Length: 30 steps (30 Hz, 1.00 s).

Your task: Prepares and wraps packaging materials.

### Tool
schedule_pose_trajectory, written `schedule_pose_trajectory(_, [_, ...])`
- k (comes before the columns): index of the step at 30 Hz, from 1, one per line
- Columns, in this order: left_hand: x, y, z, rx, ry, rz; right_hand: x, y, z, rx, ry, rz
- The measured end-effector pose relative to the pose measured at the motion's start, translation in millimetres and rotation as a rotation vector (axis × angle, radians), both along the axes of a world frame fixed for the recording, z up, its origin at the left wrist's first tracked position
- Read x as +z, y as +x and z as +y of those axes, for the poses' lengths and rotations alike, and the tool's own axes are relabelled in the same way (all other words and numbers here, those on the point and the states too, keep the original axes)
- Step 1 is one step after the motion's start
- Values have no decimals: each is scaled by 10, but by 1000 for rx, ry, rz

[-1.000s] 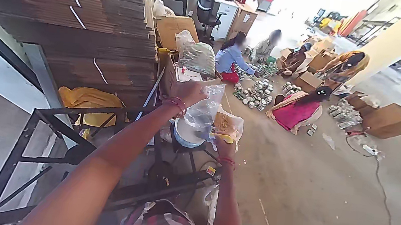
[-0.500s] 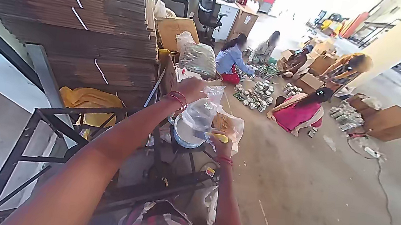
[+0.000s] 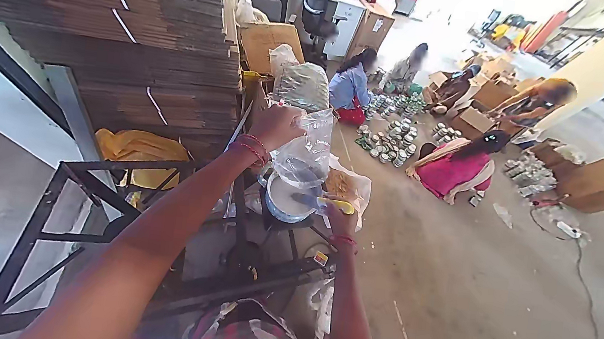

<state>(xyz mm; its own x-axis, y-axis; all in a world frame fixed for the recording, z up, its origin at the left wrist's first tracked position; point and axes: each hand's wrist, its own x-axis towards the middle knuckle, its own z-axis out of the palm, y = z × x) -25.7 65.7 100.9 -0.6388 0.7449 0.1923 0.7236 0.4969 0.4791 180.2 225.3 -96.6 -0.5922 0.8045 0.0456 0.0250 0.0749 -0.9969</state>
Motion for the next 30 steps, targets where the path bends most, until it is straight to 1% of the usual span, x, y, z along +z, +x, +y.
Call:
schedule_pose_trajectory(2, [20,20,-10,-4,-3,1,-37,-93,-59,-33,-33,17])
schedule_pose_trajectory(4, [39,36,-5,-8,-9,17,-26,-133,-120,20,-93,3])
schedule_pose_trajectory(6, [58,44,5,-4,-18,23,60,-46,-139,99,-121,-20])
schedule_pose_trajectory(8, [58,35,17,-10,-29,24,70,72,-42,89,-88,-42])
schedule_pose_trajectory(10, [55,34,44,-43,-55,14,5,98,67,-17,-21,-55])
schedule_pose_trajectory(12, [69,42,106,-96,-102,9,9,57,60,-64,37,-58])
schedule_pose_trajectory(15, [134,47,270,-169,-207,7,65,13,-10,27,160,-80])
schedule_pose_trajectory(17, [192,76,376,-196,-269,22,78,50,-52,35,211,-96])
schedule_pose_trajectory(20, [238,77,531,-211,-353,35,29,101,-76,-31,228,-129])
schedule_pose_trajectory(22, [228,36,616,-211,-379,41,22,127,-98,0,245,-127])
schedule_pose_trajectory(26, [270,5,715,-206,-418,37,8,161,-96,-11,157,-47])
schedule_pose_trajectory(28, [323,-12,780,-235,-478,1,-25,164,-89,7,144,-21])
schedule_pose_trajectory(29, [292,-89,807,-276,-495,-1,-28,160,-98,12,156,-20])
schedule_pose_trajectory(30, [112,-253,817,-337,-436,45,-33,157,-117,14,172,-25])
